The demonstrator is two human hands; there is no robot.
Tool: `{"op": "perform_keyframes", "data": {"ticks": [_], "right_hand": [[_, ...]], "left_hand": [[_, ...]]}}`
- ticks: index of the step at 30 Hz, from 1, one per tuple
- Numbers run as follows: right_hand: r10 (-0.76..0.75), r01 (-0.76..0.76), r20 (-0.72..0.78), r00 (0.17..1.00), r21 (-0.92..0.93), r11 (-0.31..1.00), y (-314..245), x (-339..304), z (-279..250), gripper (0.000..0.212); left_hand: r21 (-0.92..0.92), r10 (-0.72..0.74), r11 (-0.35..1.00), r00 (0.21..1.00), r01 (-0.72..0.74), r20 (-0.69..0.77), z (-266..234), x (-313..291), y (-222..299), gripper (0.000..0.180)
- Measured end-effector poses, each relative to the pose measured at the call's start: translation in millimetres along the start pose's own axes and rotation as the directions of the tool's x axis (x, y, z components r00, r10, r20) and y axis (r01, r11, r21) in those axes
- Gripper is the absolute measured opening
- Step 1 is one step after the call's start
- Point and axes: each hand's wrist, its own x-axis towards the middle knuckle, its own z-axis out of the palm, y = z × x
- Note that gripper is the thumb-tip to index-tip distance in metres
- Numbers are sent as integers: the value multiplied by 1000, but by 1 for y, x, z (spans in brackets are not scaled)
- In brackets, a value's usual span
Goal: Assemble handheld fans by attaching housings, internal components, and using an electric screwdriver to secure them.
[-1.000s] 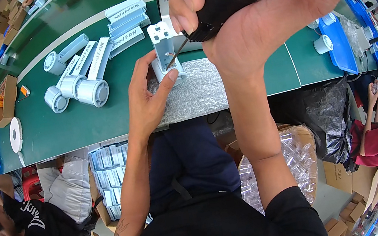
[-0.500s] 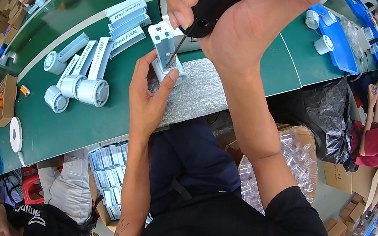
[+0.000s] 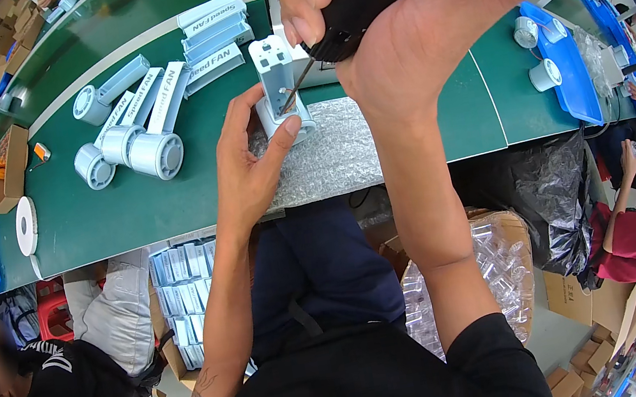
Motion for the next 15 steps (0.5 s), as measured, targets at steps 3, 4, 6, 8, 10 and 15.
{"op": "perform_keyframes", "data": {"ticks": [3, 4, 6, 8, 10, 15], "right_hand": [[-134, 152, 94, 987, -827, 542, 2, -3, 11, 88], [-134, 152, 94, 987, -825, 544, 2, -1, 7, 88], [-28, 29, 13, 1000, -70, 997, 1, 4, 0, 87], [-103, 104, 30, 994, -499, 860, 0, 0, 9, 85], [-31, 162, 242, 970, -542, 825, -5, 6, -8, 92], [-4, 151, 528, 849, -235, 960, -76, 29, -34, 110]], "left_hand": [[-13, -12, 1000, 1000, 12, -2, 1, 1, -1, 49], [-10, -13, 1000, 1000, 13, -4, 0, 2, 0, 49], [-10, -5, 1000, 1000, 6, 7, 1, 3, 0, 49], [-28, -4, 1000, 1000, 4, 0, 2, 4, 0, 49], [-45, 1, 999, 1000, -1, -12, 0, 1, 0, 48], [42, -6, 999, 1000, 5, 22, 0, 1, 7, 59]]}}
